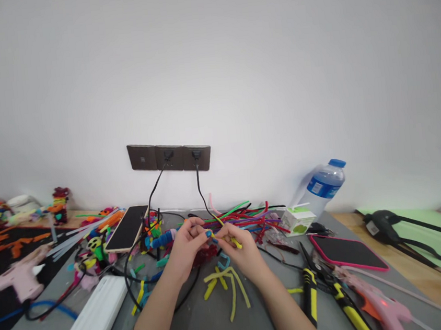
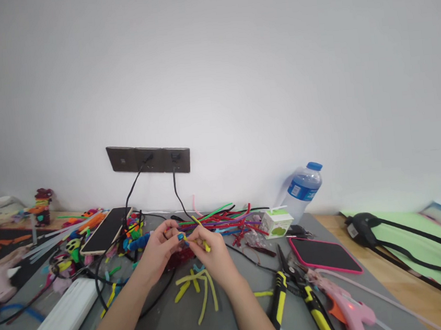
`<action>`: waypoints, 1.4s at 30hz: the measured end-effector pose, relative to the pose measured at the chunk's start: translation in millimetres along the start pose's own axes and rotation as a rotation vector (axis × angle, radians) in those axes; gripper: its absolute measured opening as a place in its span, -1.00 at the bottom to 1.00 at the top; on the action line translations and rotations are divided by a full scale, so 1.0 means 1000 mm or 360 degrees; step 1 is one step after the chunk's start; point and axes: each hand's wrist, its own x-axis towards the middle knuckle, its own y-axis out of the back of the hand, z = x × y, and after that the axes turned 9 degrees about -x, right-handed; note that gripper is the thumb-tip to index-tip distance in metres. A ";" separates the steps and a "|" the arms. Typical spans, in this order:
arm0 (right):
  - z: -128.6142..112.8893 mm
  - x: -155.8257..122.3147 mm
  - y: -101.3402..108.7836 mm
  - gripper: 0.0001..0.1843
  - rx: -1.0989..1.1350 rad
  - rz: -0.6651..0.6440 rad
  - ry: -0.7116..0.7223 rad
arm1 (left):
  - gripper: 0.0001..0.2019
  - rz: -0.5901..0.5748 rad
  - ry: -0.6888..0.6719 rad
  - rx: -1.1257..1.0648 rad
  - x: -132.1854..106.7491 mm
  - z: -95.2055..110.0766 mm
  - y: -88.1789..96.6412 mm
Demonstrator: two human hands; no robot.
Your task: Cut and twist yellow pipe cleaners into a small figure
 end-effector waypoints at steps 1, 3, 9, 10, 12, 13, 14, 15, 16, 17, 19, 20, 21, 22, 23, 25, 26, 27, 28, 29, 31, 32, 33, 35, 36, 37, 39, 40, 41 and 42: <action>0.000 0.000 0.001 -0.90 0.0004 -0.0032 0.0009 | -0.62 0.0000 0.0035 -0.0002 0.000 0.001 0.001; -0.001 0.000 0.000 -0.90 -0.0014 -0.0061 0.0017 | -0.61 0.0002 0.0075 -0.0004 0.000 0.003 0.002; 0.001 0.001 -0.006 -0.95 -0.0130 0.0147 -0.0004 | -0.64 0.0009 -0.0016 -0.0049 0.003 0.000 0.004; 0.002 0.001 -0.007 -0.95 -0.0138 0.0180 -0.0014 | -0.65 0.0007 -0.0041 -0.0031 0.003 -0.001 0.004; 0.003 0.002 -0.008 -0.95 -0.0127 0.0220 -0.0032 | -0.68 0.0003 -0.0088 0.0014 0.004 -0.004 0.005; 0.004 0.002 -0.008 -0.95 -0.0108 0.0224 -0.0036 | -0.70 0.0000 -0.0108 0.0031 0.004 -0.004 0.006; 0.004 0.003 -0.008 -0.94 -0.0079 0.0218 -0.0042 | -0.71 -0.0005 -0.0128 0.0042 0.005 -0.005 0.006; 0.004 0.003 -0.008 -0.94 -0.0039 0.0209 -0.0053 | -0.72 -0.0009 -0.0144 0.0051 0.005 -0.005 0.007; 0.004 0.003 -0.008 -0.93 0.0014 0.0190 -0.0071 | -0.72 -0.0013 -0.0157 0.0063 0.005 -0.005 0.007; 0.004 0.004 -0.008 -0.90 0.0078 0.0160 -0.0095 | -0.73 -0.0019 -0.0164 0.0078 0.004 -0.004 0.007; 0.004 0.004 -0.008 -0.83 0.0206 0.0092 -0.0143 | -0.72 -0.0035 -0.0168 0.0119 0.004 -0.002 0.007; 0.004 0.005 -0.007 -0.81 0.0256 0.0062 -0.0159 | -0.72 -0.0042 -0.0170 0.0141 0.004 -0.001 0.006; 0.003 0.005 -0.007 -0.80 0.0295 0.0039 -0.0166 | -0.71 -0.0049 -0.0172 0.0162 0.004 -0.001 0.006; 0.003 0.005 -0.007 -0.79 0.0323 0.0024 -0.0168 | -0.71 -0.0056 -0.0176 0.0178 0.004 0.000 0.005; 0.002 0.005 -0.007 -0.78 0.0342 0.0019 -0.0168 | -0.71 -0.0065 -0.0180 0.0191 0.004 0.000 0.005; 0.000 0.005 -0.006 -0.78 0.0364 0.0017 -0.0164 | -0.73 -0.0086 -0.0196 0.0215 0.004 0.000 0.004; -0.001 0.005 -0.005 -0.78 0.0364 0.0019 -0.0162 | -0.74 -0.0098 -0.0199 0.0227 0.004 -0.001 0.004; -0.002 0.005 -0.005 -0.78 0.0357 0.0023 -0.0159 | -0.74 -0.0111 -0.0195 0.0242 0.004 -0.001 0.004; -0.003 0.004 -0.005 -0.78 0.0345 0.0029 -0.0156 | -0.75 -0.0123 -0.0180 0.0261 0.004 -0.002 0.005; -0.004 0.004 -0.005 -0.78 0.0334 0.0032 -0.0152 | -0.74 -0.0135 -0.0154 0.0283 0.004 -0.002 0.005; -0.003 0.004 -0.005 -0.79 0.0315 0.0039 -0.0150 | -0.73 -0.0147 -0.0090 0.0330 0.004 -0.003 0.005; -0.003 0.004 -0.005 -0.79 0.0305 0.0043 -0.0150 | -0.72 -0.0145 -0.0067 0.0356 0.004 -0.002 0.005; -0.002 0.004 -0.006 -0.79 0.0291 0.0051 -0.0150 | -0.72 -0.0139 -0.0056 0.0389 0.004 -0.002 0.005; 0.001 0.004 -0.006 -0.80 0.0264 0.0066 -0.0149 | -0.74 -0.0126 -0.0066 0.0466 0.004 0.000 0.005; 0.001 0.005 -0.007 -0.81 0.0256 0.0075 -0.0153 | -0.75 -0.0127 -0.0083 0.0503 0.004 0.000 0.005; 0.002 0.005 -0.007 -0.81 0.0259 0.0088 -0.0160 | -0.77 -0.0133 -0.0103 0.0536 0.004 0.001 0.005; 0.001 0.005 -0.007 -0.82 0.0291 0.0135 -0.0185 | -0.80 -0.0162 -0.0134 0.0595 0.004 0.000 0.005; 0.000 0.005 -0.006 -0.81 0.0312 0.0157 -0.0199 | -0.82 -0.0180 -0.0134 0.0631 0.004 0.000 0.005; -0.001 0.006 -0.006 -0.81 0.0331 0.0177 -0.0210 | -0.83 -0.0201 -0.0124 0.0672 0.004 -0.001 0.005; -0.002 0.006 -0.006 -0.80 0.0346 0.0186 -0.0217 | -0.84 -0.0225 -0.0109 0.0714 0.004 -0.002 0.004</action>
